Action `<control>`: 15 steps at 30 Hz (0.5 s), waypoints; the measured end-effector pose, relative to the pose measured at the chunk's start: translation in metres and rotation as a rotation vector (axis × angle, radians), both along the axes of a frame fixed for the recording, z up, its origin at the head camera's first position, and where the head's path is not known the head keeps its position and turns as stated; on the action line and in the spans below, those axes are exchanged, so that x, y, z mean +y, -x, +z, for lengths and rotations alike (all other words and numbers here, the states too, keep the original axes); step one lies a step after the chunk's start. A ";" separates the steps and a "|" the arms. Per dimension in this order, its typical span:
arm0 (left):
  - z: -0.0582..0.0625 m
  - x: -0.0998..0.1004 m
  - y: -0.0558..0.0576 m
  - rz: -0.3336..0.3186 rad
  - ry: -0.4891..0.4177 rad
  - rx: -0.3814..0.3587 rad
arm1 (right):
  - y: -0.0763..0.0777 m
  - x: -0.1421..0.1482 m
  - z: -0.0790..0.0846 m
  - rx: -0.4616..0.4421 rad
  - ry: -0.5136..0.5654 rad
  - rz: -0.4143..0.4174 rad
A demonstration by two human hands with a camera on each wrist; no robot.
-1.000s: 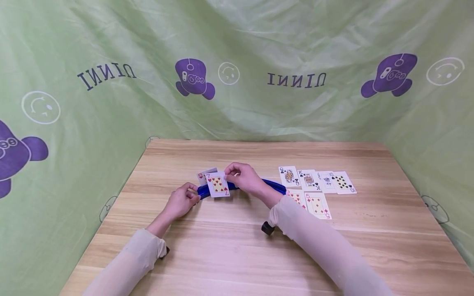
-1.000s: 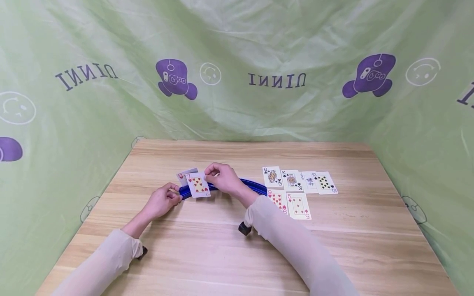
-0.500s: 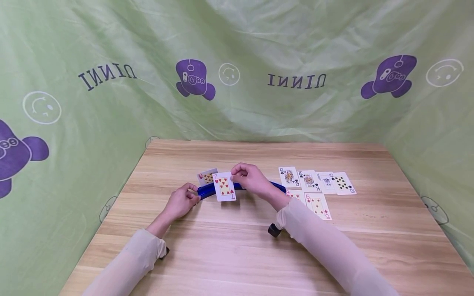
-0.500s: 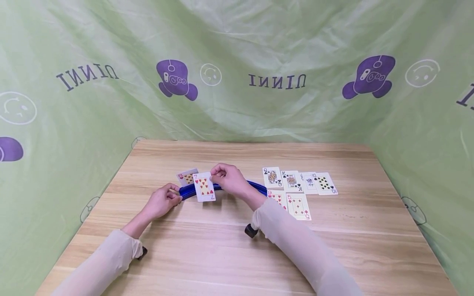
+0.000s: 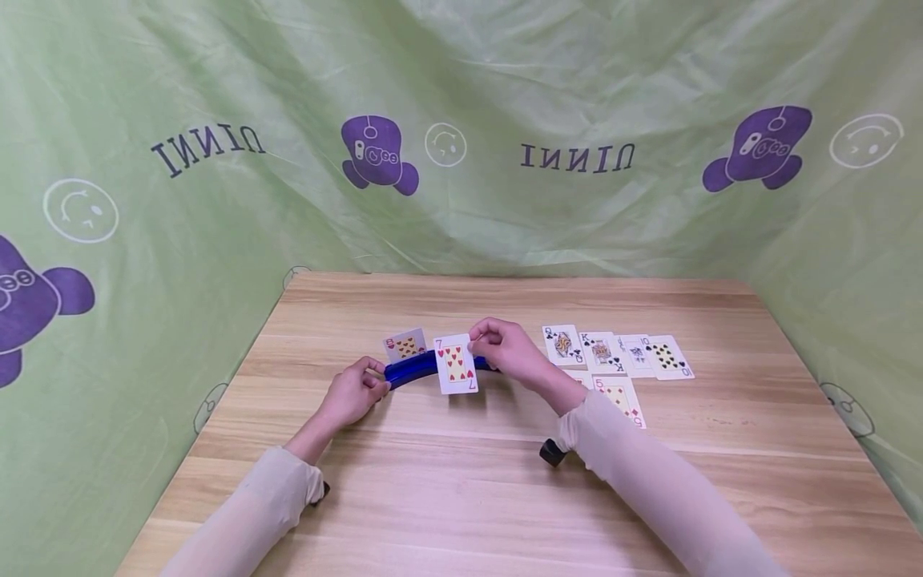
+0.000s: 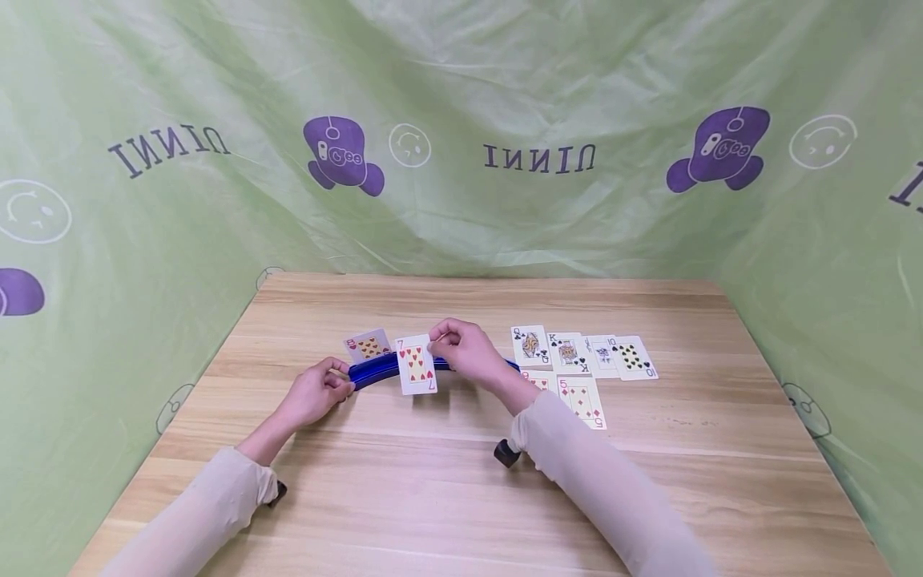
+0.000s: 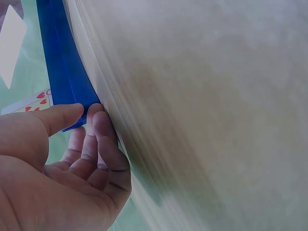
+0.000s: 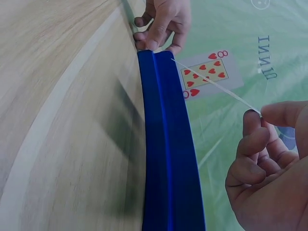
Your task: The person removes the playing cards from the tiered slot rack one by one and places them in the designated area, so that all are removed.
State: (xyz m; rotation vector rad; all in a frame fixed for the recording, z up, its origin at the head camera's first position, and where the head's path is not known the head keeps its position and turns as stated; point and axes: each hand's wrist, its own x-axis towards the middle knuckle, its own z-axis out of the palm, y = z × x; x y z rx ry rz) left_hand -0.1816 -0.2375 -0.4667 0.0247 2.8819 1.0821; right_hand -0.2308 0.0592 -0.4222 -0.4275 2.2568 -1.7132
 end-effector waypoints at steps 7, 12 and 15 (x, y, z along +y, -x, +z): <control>0.001 0.001 -0.001 -0.003 -0.004 0.015 | -0.003 0.015 0.001 -0.003 -0.029 -0.015; 0.000 -0.001 0.001 0.006 0.009 -0.024 | -0.006 0.027 0.001 -0.010 -0.037 -0.014; -0.001 -0.001 0.001 0.007 0.013 -0.030 | -0.006 0.034 0.000 -0.008 -0.041 -0.024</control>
